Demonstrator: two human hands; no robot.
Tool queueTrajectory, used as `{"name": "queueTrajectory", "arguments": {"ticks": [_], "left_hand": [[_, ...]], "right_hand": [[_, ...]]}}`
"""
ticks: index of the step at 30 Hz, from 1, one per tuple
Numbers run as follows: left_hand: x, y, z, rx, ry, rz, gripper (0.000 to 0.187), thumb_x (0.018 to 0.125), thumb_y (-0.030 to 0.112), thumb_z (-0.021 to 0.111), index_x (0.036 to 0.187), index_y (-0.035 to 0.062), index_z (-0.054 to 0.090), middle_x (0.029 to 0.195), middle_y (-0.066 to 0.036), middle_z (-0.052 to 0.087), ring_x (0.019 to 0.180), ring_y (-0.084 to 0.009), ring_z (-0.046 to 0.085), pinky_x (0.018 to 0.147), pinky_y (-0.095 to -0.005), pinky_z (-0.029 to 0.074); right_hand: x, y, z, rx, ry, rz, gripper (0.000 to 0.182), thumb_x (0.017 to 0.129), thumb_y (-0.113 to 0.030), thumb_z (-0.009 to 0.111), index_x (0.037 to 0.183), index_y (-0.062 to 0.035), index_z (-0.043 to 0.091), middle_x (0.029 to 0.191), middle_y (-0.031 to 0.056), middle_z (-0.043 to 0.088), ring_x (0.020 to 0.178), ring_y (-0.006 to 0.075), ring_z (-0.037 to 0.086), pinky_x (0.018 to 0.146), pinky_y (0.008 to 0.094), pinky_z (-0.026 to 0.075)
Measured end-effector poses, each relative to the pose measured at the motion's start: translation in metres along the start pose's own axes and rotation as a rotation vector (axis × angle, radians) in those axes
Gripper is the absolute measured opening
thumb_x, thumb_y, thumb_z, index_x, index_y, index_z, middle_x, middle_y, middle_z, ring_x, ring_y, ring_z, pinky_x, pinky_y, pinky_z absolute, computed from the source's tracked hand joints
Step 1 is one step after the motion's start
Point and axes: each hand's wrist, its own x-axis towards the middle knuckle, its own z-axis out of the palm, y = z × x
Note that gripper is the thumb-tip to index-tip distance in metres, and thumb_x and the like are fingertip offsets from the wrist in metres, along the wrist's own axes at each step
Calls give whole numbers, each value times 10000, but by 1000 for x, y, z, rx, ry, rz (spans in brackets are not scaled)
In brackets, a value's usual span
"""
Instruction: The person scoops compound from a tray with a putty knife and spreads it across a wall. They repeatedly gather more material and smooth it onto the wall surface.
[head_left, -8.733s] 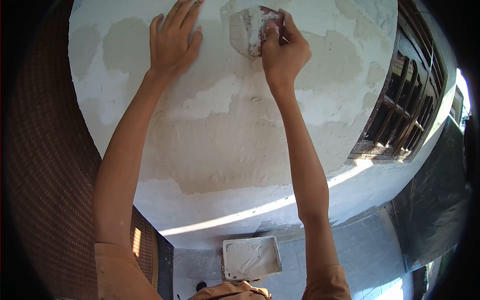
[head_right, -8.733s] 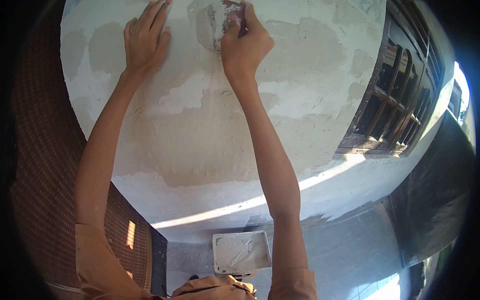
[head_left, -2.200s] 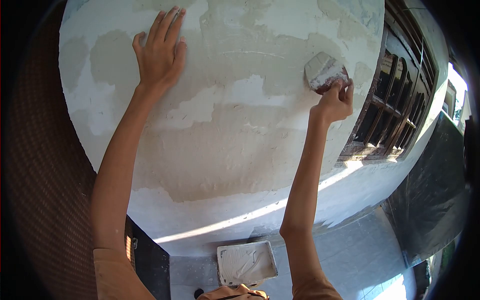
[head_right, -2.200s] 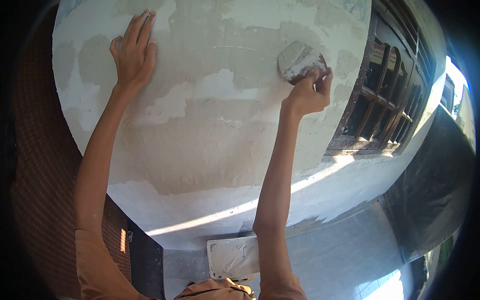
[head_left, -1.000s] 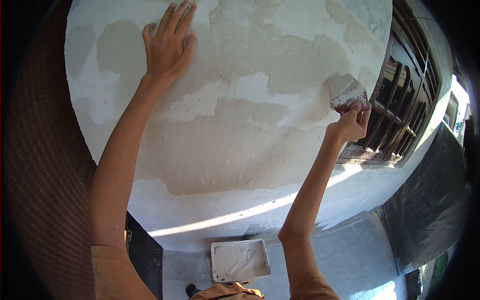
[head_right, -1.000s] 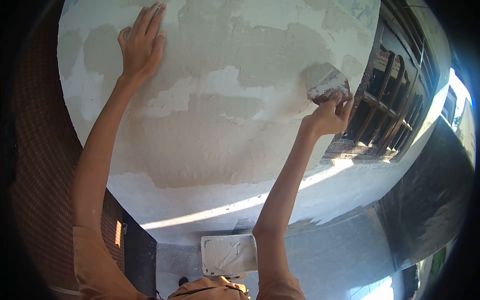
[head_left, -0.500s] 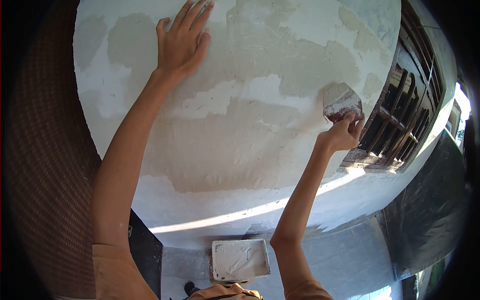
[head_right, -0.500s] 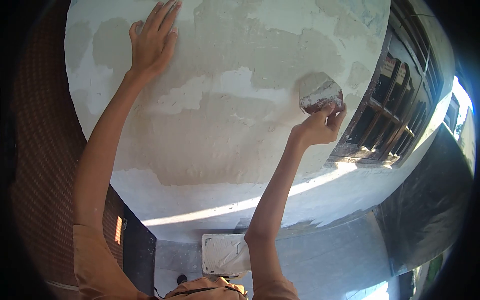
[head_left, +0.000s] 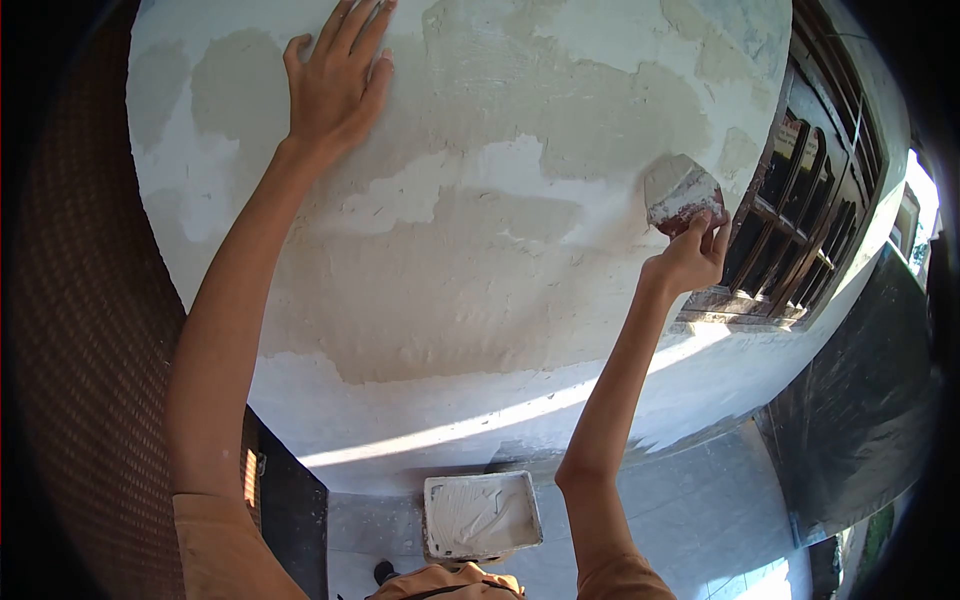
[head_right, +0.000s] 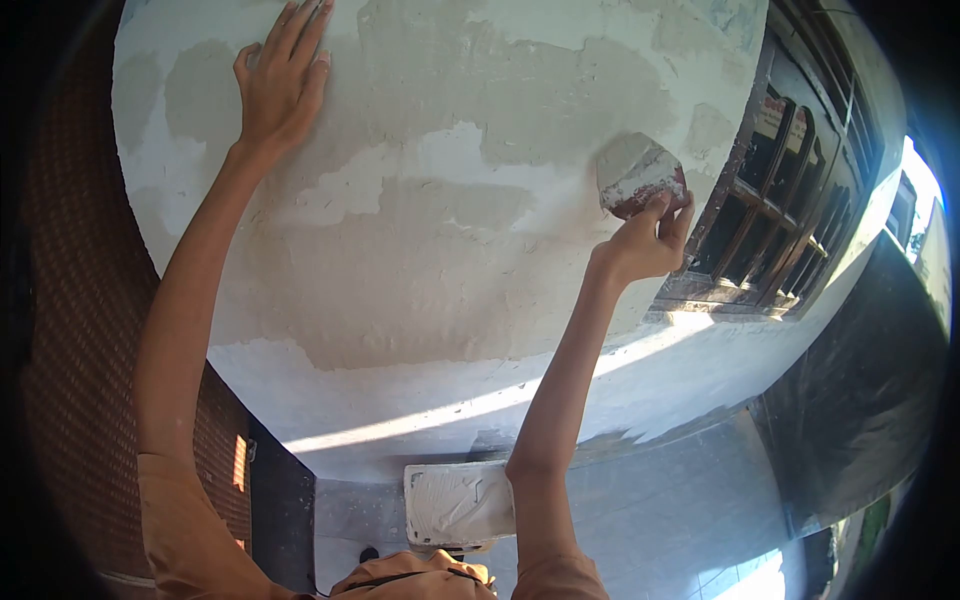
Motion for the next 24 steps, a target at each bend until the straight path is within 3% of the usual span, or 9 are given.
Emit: {"name": "queueTrajectory", "arguments": {"ticks": [3, 5, 7, 11, 14, 18, 20, 21, 24], "left_hand": [[0, -3, 1, 38, 1, -2, 595, 885, 119, 413, 1467, 10, 354, 1537, -149, 333, 1443, -295, 264, 1117, -552, 179], [2, -3, 2, 63, 4, 14, 594, 885, 117, 414, 1465, 7, 356, 1537, -151, 334, 1441, -297, 267, 1115, -554, 181], [1, -4, -3, 4, 14, 26, 594, 881, 120, 417, 1460, 2, 361, 1536, -154, 334, 1436, -303, 277, 1111, -557, 183], [2, -5, -4, 1, 3, 23, 596, 869, 121, 436, 1450, 4, 378, 1530, -155, 345, 1432, -311, 286, 1107, -562, 186], [2, -5, 1, -68, 20, 23, 623, 846, 93, 477, 1454, 5, 373, 1533, -152, 341, 1439, -315, 273, 1108, -559, 187], [1, -7, 4, -46, -1, 25, 634, 848, 93, 478, 1464, 7, 356, 1543, -149, 323, 1445, -310, 260, 1110, -555, 186], [1, -16, 17, -24, 214, 122, 565, 918, 162, 427, 1481, 201, 401, 1527, 8, 390, 1422, -186, 330, 1088, -495, 176], [2, -16, 18, -36, 217, 128, 565, 918, 162, 427, 1481, 201, 401, 1527, 8, 390, 1422, -186, 330, 1088, -495, 176], [2, -20, 15, 11, 202, 133, 570, 914, 156, 418, 1482, 200, 402, 1530, 16, 389, 1421, -179, 330, 1079, -492, 165]], "right_hand": [[-63, -20, 47, 197, -343, 59, 368, 914, -9, 605, 1279, 39, 591, 958, 117, 692, 763, 93, 609, 641, 244, 514], [-114, -23, 72, 38, -614, -3, 343, 901, -21, 639, 1241, 16, 631, 825, 44, 669, 678, 40, 515, 603, 207, 433], [-131, -23, 83, 19, -666, -36, 321, 890, -32, 660, 1208, 12, 653, 772, 13, 648, 644, 35, 497, 592, 202, 420], [-57, 2, 44, 63, -357, 61, 345, 911, -7, 603, 1249, 64, 600, 1010, 175, 701, 812, 139, 663, 638, 256, 536], [-18, 3, 8, -4, -65, -5, 347, 924, 8, 563, 1259, 94, 559, 1018, 175, 680, 824, 190, 687, 639, 277, 582], [-63, -27, 65, 121, -375, 28, 348, 901, -2, 596, 1245, 54, 599, 973, 151, 701, 820, 173, 685, 696, 264, 554], [-101, -31, 110, 97, -543, -34, 335, 887, -14, 620, 1218, 35, 631, 925, 141, 713, 780, 148, 667, 698, 254, 527], [-110, -31, 125, 79, -592, -102, 327, 880, -21, 632, 1203, 29, 644, 902, 139, 718, 753, 132, 652, 692, 251, 514], [-88, -33, 131, -64, -519, -186, 328, 873, -36, 644, 1193, 36, 649, 891, 152, 715, 706, 128, 627, 646, 268, 510]]}}
